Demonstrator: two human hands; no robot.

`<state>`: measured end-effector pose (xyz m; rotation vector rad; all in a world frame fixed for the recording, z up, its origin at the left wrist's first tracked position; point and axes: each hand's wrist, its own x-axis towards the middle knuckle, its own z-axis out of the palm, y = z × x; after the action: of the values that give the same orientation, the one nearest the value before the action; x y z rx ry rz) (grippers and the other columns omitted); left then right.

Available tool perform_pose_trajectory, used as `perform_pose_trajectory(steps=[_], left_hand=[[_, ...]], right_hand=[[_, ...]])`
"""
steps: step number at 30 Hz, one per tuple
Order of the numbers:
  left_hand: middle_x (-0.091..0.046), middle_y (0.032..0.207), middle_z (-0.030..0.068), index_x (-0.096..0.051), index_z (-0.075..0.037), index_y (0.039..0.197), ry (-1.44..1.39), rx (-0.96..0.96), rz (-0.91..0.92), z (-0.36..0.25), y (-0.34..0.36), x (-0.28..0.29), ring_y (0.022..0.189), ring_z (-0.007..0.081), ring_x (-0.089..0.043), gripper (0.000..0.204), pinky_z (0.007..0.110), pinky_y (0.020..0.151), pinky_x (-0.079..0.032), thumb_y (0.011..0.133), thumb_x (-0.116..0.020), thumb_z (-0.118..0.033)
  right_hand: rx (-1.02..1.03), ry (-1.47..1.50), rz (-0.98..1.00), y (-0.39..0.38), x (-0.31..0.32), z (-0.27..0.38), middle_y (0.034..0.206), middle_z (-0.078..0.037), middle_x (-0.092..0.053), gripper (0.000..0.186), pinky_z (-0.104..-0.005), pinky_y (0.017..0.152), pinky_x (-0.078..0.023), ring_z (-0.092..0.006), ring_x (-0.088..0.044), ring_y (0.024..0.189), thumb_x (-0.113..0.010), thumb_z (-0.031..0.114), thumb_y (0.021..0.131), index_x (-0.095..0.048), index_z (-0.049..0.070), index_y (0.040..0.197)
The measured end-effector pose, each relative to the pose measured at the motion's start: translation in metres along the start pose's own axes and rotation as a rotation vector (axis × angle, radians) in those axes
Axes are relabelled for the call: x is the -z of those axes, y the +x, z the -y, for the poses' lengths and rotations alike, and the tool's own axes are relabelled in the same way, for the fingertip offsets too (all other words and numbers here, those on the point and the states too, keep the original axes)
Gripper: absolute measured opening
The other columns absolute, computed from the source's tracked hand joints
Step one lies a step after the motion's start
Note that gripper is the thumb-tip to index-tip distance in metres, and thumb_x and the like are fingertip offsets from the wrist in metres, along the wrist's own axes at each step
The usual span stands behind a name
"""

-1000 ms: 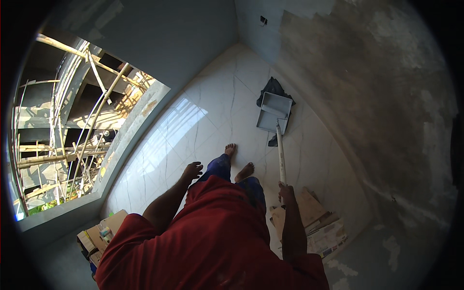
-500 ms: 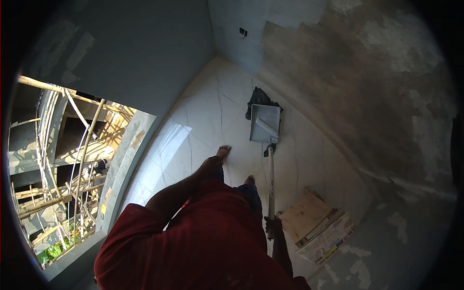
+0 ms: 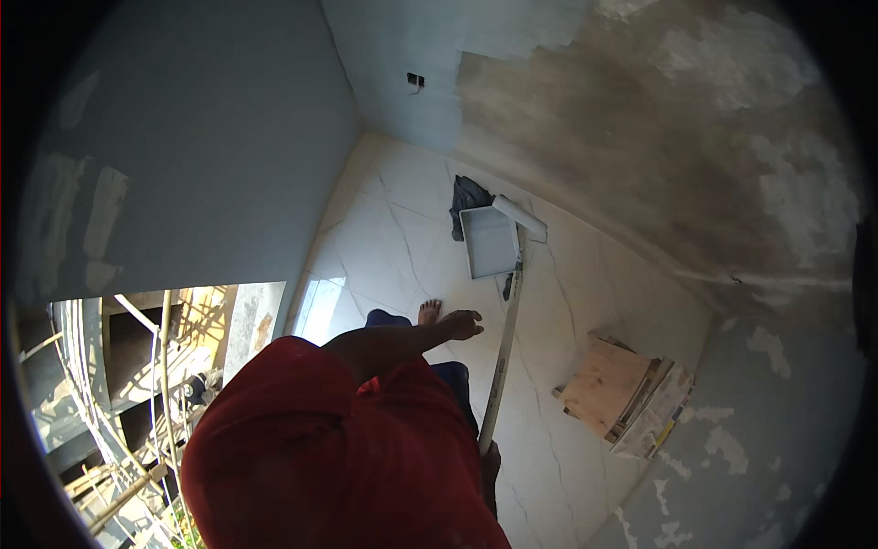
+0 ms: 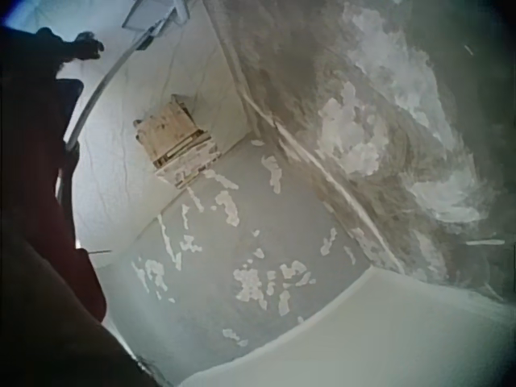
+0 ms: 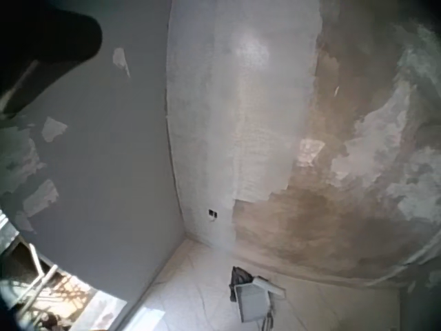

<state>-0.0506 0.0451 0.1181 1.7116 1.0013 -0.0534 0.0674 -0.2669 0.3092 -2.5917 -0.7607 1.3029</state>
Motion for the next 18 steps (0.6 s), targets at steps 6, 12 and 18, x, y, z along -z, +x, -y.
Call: perform_pose_trajectory(steps=[6,12,18], left_hand=[[-0.066,0.105,0.0203,-0.044,0.004,0.128,-0.389,0.139,0.027,-0.081,-0.013,0.001,0.089,0.0337,-0.068,0.079,0.042,0.079,-0.055,0.092,-0.047,-0.066],[-0.059,0.092,0.0116,-0.037,0.001,0.118,-0.924,-0.026,-0.041,-0.120,-0.084,0.069,0.069,0.0189,-0.067,0.055,0.036,0.056,-0.057,0.094,-0.061,-0.043],[-0.059,0.087,0.0120,-0.036,0.002,0.109,-0.819,-0.098,-0.206,-0.117,-0.112,0.151,0.058,0.0177,-0.064,0.043,0.033,0.049,-0.055,0.095,-0.063,-0.028]], right_hand=[[-0.038,0.133,-0.150,-0.069,-0.060,0.034,0.105,-0.019,-0.068,0.054,-0.0449,0.078,-0.052,-0.0358,-0.067,0.096,-0.073,0.034,0.080,-0.056,0.003,0.121],[0.178,0.189,-0.390,-0.100,-0.112,0.073,0.093,-0.022,-0.069,0.051,-0.0429,0.072,-0.055,-0.0363,-0.070,0.083,-0.073,0.017,0.082,-0.053,0.003,0.127],[0.293,0.268,-0.324,-0.096,-0.144,0.121,0.072,-0.008,-0.063,0.047,-0.0305,0.048,-0.048,-0.0133,-0.058,0.051,-0.069,0.018,0.087,-0.052,0.002,0.129]])
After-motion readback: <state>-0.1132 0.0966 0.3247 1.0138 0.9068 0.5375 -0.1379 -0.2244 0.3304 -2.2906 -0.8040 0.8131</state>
